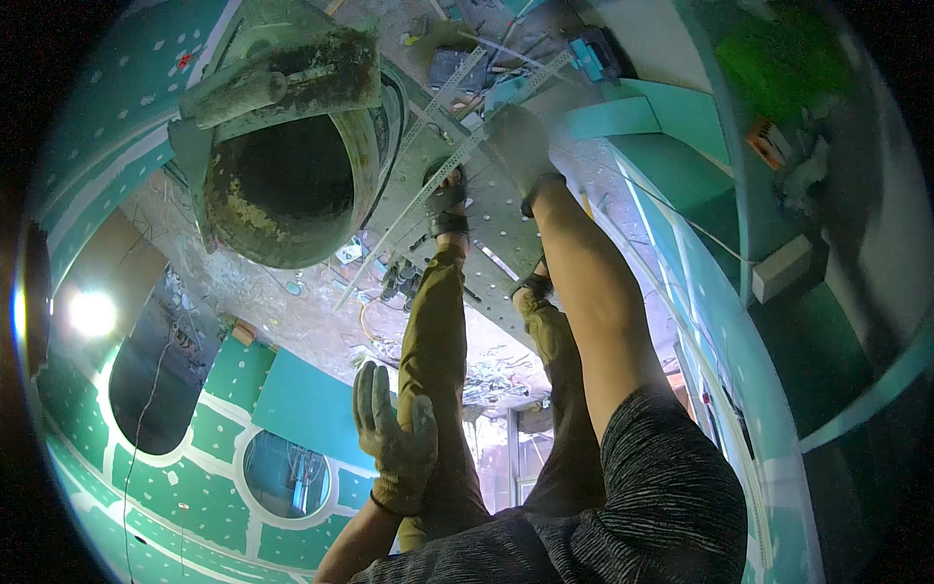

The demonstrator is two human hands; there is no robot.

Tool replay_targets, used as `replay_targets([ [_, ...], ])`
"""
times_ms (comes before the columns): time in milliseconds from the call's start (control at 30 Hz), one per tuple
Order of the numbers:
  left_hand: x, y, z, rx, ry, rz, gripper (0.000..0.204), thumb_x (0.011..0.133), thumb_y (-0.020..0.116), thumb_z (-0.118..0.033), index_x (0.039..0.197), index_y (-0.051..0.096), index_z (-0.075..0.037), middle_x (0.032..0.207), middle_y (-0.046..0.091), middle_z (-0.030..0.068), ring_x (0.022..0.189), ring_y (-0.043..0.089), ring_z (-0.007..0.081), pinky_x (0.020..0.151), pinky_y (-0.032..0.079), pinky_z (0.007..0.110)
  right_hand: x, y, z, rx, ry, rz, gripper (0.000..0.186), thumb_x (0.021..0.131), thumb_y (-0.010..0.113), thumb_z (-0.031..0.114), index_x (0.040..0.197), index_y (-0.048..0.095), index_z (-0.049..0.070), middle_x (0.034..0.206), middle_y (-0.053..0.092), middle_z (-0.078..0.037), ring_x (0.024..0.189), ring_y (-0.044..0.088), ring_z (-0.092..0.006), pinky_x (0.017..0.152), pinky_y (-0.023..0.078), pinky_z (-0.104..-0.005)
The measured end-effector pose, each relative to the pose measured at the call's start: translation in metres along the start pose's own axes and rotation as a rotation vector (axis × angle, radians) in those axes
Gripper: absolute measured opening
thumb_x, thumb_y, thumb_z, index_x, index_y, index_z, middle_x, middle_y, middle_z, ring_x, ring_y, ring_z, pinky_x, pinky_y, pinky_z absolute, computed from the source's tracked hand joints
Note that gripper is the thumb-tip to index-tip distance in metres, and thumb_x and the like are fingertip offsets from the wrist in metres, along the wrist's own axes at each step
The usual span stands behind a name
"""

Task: The recorder is applying compound to a drywall ceiling using a putty knife and hawk.

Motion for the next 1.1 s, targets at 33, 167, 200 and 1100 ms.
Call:
replay_targets([
  [33, -0.006, 0.002, 0.003, 0.015, -0.004, -0.004, 0.061, 0.091, 0.071, -0.026, 0.139, 0.051, 0.004, 0.139, 0.054, 0.0255, 0.129, 0.052, 0.0459, 0.107, 0.044, 0.054, -0.013, 0.001, 0.002, 0.299, 0.139, -0.056, 0.02, 0.089, 0.062, 0.018, 0.106, 0.068, 0.009, 0.108, 0.068, -0.011, 0.101, 0.065, -0.0289, 0.089, 0.051, -0.0415],
  [167, -0.027, 0.009, -0.014, 0.007, 0.03, -0.08, 0.058, 0.09, 0.072, -0.022, 0.138, 0.052, 0.003, 0.138, 0.055, 0.0253, 0.127, 0.052, 0.0455, 0.107, 0.044, 0.054, -0.067, -0.066, 0.051, 0.432, 0.168, -0.126, 0.019, 0.098, 0.061, 0.034, 0.103, 0.07, 0.017, 0.088, 0.069, 0.005, 0.075, 0.064, -0.0076, 0.065, 0.053, -0.0259],
  [200, -0.033, 0.011, -0.02, -0.005, 0.041, -0.104, 0.057, 0.09, 0.072, -0.021, 0.138, 0.053, 0.003, 0.138, 0.055, 0.0253, 0.127, 0.053, 0.0453, 0.107, 0.045, 0.054, -0.077, -0.088, 0.065, 0.418, 0.196, -0.13, 0.02, 0.099, 0.061, 0.034, 0.105, 0.07, 0.017, 0.087, 0.069, 0.005, 0.071, 0.064, -0.0075, 0.063, 0.053, -0.0259],
  [1100, 0.012, -0.233, -0.222, -1.839, 0.098, 0.459, 0.053, 0.1, 0.063, -0.024, 0.145, 0.048, 0.0, 0.14, 0.059, 0.0163, 0.124, 0.062, 0.0289, 0.104, 0.052, 0.049, -0.535, -0.28, 0.375, 1.424, 0.097, -0.613, 0.009, 0.099, 0.06, 0.015, 0.103, 0.068, 0.011, 0.072, 0.063, 0.007, 0.058, 0.057, -0.0067, 0.054, 0.052, -0.0248],
])
Point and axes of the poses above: each hand's wrist, its own x-axis towards the middle knuckle, its own y-axis out of the palm, z = x × y, the point moved 9 cm from there along x, towards the middle knuckle
